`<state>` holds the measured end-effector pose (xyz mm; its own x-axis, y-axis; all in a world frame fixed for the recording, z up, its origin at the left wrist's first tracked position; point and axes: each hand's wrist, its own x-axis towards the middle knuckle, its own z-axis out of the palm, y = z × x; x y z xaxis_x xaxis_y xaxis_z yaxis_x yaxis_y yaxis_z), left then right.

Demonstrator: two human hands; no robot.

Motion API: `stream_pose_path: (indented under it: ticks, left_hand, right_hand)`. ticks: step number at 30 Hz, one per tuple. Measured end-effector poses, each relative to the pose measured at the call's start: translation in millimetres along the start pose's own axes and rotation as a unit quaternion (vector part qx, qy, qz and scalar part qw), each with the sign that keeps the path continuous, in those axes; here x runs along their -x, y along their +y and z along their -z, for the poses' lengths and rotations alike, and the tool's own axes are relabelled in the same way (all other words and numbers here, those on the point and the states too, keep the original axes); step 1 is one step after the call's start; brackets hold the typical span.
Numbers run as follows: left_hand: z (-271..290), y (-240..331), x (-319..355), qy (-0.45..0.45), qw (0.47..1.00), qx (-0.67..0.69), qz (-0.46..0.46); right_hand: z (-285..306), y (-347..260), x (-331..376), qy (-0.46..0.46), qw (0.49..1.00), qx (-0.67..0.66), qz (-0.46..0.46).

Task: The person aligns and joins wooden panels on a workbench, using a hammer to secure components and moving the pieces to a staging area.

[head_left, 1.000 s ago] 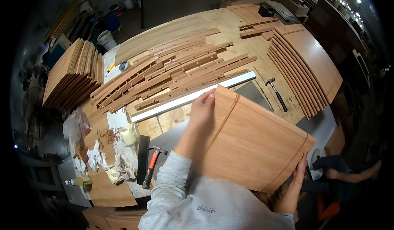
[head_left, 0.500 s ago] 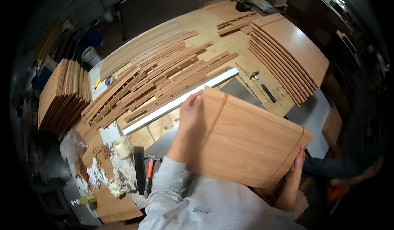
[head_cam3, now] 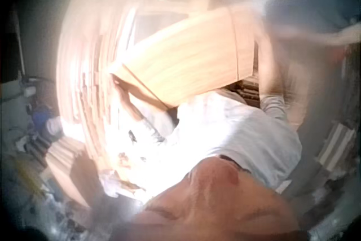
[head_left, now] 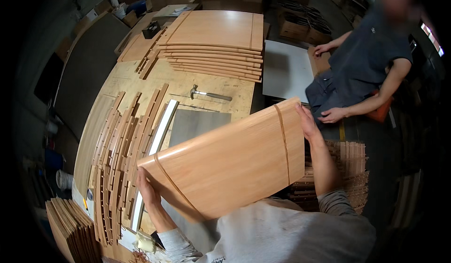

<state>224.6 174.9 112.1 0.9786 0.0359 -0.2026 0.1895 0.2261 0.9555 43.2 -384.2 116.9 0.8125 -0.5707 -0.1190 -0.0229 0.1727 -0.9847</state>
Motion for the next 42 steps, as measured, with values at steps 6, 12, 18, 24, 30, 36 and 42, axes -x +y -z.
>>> stream_pose_path:
  ticks: [6,12,18,24,30,36,42]
  left_hand:
    - [3,-3,6,0.006,1.000,0.008,0.003]
    - [13,-10,1,-0.013,1.000,0.014,0.020]
    - [6,-4,8,0.004,1.000,0.026,0.003]
    - [1,22,20,0.004,0.999,0.006,-0.044]
    - [-24,108,3,0.037,0.974,-0.132,-0.178]
    - [-59,194,-19,-0.012,0.934,-0.206,-0.291]
    - [-141,264,0,-0.108,0.889,-0.209,-0.394]
  right_hand:
    - [5,2,9,-0.017,0.994,-0.100,-0.049]
    - [-4,11,6,0.111,0.986,0.084,0.095]
    - [1,5,11,0.047,0.997,0.055,0.016]
    - [8,11,25,0.036,0.998,-0.055,0.013]
    - [-23,26,60,0.072,0.986,-0.151,-0.018]
    - [-67,53,82,0.098,0.970,-0.221,-0.007]
    - [-82,88,113,0.177,0.923,-0.340,-0.027]
